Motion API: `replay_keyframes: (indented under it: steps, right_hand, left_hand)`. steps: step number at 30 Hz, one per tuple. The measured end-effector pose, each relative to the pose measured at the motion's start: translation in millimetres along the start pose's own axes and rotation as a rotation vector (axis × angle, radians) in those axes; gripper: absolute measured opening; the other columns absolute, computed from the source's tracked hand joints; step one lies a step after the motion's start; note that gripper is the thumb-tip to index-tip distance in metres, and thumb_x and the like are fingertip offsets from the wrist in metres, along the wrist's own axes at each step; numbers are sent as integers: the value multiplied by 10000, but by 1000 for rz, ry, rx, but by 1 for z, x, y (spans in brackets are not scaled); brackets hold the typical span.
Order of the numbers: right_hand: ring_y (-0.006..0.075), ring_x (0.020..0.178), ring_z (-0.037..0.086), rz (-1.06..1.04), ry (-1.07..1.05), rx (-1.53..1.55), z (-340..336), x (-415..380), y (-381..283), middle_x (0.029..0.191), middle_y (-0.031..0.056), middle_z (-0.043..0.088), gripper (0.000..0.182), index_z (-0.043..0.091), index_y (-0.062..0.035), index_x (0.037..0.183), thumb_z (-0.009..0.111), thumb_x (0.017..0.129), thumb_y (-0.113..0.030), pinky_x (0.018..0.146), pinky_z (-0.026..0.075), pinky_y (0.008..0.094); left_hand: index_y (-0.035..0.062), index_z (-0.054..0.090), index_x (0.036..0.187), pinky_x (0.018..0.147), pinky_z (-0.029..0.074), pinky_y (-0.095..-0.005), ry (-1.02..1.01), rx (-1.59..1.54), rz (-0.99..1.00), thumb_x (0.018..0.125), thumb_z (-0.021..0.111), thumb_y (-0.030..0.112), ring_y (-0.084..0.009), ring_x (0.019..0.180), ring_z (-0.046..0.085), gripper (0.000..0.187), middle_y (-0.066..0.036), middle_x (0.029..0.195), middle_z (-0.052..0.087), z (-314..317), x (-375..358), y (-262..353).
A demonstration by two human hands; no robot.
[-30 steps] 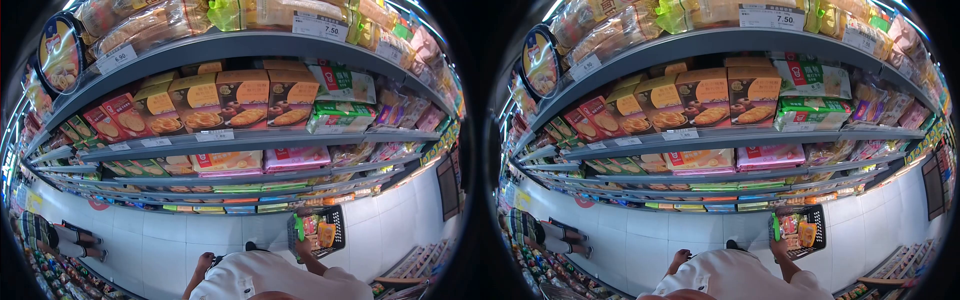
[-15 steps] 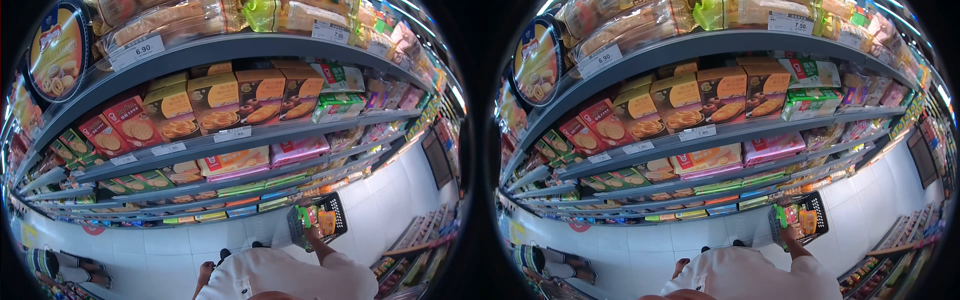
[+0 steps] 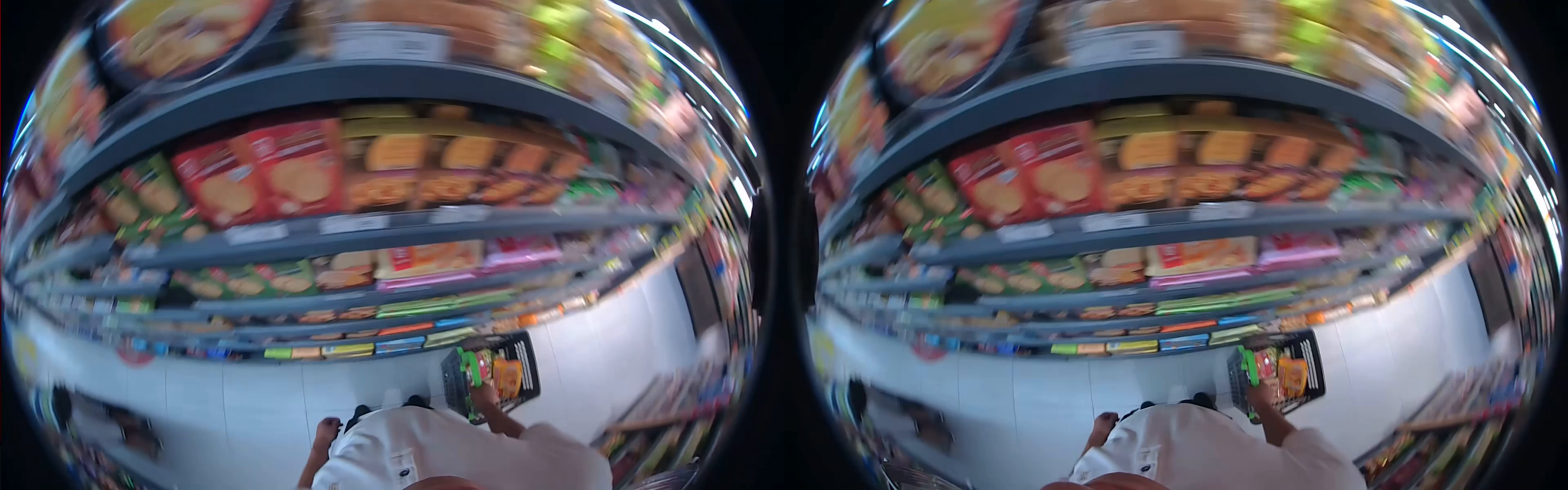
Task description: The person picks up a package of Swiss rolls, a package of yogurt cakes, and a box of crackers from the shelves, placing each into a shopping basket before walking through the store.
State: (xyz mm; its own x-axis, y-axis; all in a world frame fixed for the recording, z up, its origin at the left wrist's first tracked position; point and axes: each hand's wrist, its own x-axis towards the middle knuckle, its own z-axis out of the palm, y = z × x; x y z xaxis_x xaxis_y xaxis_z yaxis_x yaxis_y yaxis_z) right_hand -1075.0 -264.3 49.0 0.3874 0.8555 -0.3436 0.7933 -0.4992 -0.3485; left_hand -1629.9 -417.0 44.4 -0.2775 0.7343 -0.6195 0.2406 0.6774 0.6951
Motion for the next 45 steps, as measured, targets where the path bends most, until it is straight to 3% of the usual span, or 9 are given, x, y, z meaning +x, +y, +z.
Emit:
replay_keyframes:
  steps: [2,4,6,7,9,17,19,26,45]
  right_hand:
    - [374,835,778,-126,23,55,13,-14,-20,860,200,779,369,772,-19,956,684,963,-377,728,595,504]
    - [345,759,770,-285,-47,65,56,-9,-18,806,182,765,333,756,-9,922,694,953,-334,681,587,486]
    - [419,888,786,-4,-68,159,70,-16,-27,890,239,789,408,796,17,967,730,882,-377,795,596,562]
    - [419,888,786,-28,-89,145,82,-15,-25,890,239,789,408,796,17,967,730,882,-377,795,596,562]
    - [210,560,667,-140,-28,223,108,-14,-18,655,69,649,232,685,-15,817,663,941,-209,547,525,390]
    - [209,600,676,-206,-2,234,91,-48,-49,706,79,666,209,690,13,862,674,935,-182,536,519,389]
    - [436,824,779,-206,-4,318,68,-65,-72,840,255,774,403,774,47,901,737,893,-354,757,592,564]
    - [457,880,772,-38,29,270,73,-62,-72,867,266,774,411,771,50,912,748,890,-360,804,587,582]
    - [477,892,762,-210,54,134,64,-51,-67,875,248,772,391,770,5,956,697,933,-378,796,581,560]
  left_hand:
    - [-19,765,1177,821,635,-393,-14,1,69,1041,660,319,-238,911,806,379,-160,1039,830,-12,10,-23]
    - [19,782,1154,842,628,-400,-13,-75,32,1020,642,325,-235,877,804,362,-145,1029,831,-25,19,-46]
    - [42,798,1119,799,624,-374,-22,-91,4,987,687,316,-210,858,791,324,-121,999,829,-40,16,-48]
    - [42,798,1119,799,624,-374,2,-108,-14,987,687,316,-210,858,791,324,-121,999,829,-45,17,-54]
    - [44,795,1126,794,623,-364,-11,-114,-5,976,701,313,-210,850,787,322,-113,989,827,-57,22,-64]
    - [61,793,1133,833,624,-372,-30,-63,-48,981,674,339,-214,834,792,338,-99,984,832,-82,17,-73]
    - [68,794,1133,833,624,-377,-23,-5,-18,980,669,336,-221,821,792,333,-103,985,834,-82,16,-76]
    - [52,785,1109,802,624,-367,-2,-89,-15,1002,667,328,-207,834,787,319,-111,977,827,-86,20,-82]
    - [24,775,1143,784,620,-346,87,-174,16,1011,661,296,-186,828,769,323,-111,989,822,-86,8,-94]
